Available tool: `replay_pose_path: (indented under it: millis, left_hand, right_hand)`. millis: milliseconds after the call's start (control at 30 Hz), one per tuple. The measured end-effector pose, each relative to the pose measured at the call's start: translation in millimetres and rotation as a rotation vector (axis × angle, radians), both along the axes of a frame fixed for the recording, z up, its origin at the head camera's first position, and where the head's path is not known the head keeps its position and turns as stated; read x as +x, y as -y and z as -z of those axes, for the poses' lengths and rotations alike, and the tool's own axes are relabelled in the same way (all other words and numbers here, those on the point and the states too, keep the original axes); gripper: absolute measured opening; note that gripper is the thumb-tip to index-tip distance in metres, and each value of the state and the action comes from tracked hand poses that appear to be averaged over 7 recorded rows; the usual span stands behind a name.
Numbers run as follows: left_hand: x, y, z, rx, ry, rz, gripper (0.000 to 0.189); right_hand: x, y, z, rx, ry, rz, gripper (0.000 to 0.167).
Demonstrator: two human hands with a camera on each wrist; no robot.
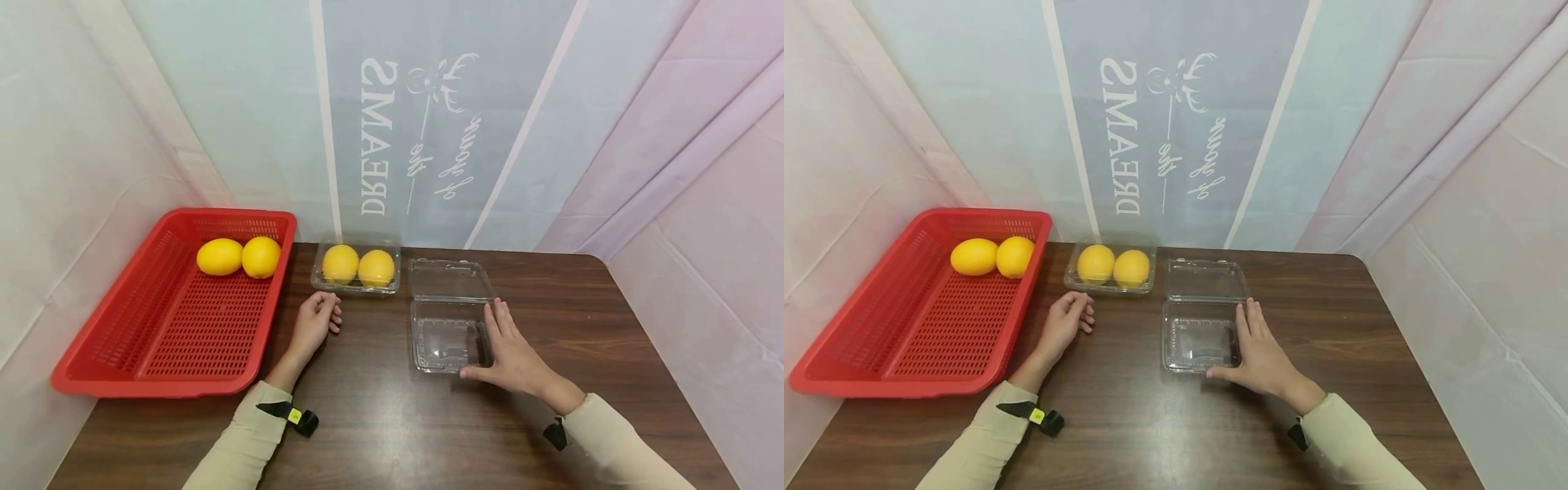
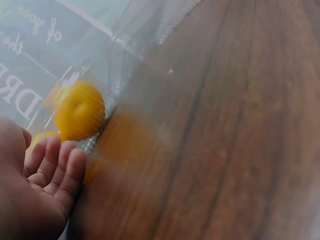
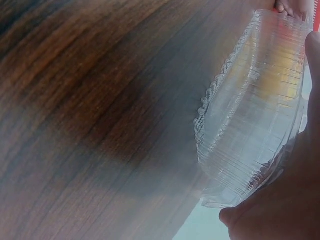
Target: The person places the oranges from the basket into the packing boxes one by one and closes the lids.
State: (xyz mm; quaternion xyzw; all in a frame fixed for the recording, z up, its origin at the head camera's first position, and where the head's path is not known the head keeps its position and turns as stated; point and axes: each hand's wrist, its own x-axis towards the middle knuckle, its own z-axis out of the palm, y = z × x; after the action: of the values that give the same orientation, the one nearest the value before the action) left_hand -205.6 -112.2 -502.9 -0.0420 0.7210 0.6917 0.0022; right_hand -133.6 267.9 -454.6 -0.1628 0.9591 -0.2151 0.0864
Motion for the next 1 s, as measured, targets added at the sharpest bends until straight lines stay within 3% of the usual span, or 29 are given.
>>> replay_pose_path:
  millis: [433, 767, 1000]
  left_hand:
    - [10.3, -3.7, -12.7, -0.227, -0.019, 0.131, 0.027]
    - [19.6, -7.2, -25.6, -0.363, -0.116, 0.233, 0.019]
    - [26.7, -13.8, -35.7, -0.570, -0.214, 0.262, 0.008]
  right_hand:
    - [-0.3, -1, 0.1, -0.001, -0.011, -0.011, 0.132]
    - [-0.3, 0, 0.8, -0.008, -0.004, -0.014, 0.132]
    - [-0.3, -1, 2.5, -0.006, -0.014, -0.016, 0.132]
